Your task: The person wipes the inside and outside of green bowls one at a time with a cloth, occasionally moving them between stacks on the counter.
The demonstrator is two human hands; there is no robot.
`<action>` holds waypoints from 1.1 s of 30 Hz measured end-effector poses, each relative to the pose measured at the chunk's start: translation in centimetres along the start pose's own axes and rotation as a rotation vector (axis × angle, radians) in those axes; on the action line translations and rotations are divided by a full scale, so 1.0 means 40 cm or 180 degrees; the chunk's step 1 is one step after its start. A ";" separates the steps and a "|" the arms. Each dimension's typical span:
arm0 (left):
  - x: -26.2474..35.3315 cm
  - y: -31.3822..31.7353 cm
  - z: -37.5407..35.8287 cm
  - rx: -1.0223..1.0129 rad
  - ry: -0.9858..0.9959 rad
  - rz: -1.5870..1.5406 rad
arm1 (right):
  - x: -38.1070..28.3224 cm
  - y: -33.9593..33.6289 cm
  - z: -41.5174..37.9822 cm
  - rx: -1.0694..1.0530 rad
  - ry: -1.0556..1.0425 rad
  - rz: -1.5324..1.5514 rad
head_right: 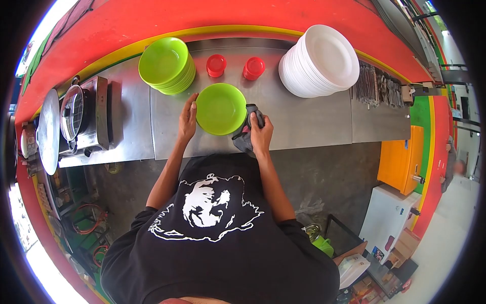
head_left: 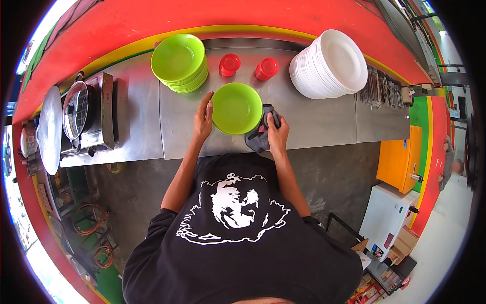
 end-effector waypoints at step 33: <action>0.119 -0.430 0.310 0.0250 0.0198 -0.0329 | -0.228 0.623 0.012 0.0236 -0.0274 0.1997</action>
Point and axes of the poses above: each hand's wrist, its own z-axis towards the middle knuckle, its own y-axis out of the palm, x = y × z, the point moved 6 cm from there along z, towards the middle knuckle, and after that the axes turned 3 degrees about y, right-handed, at the moved point
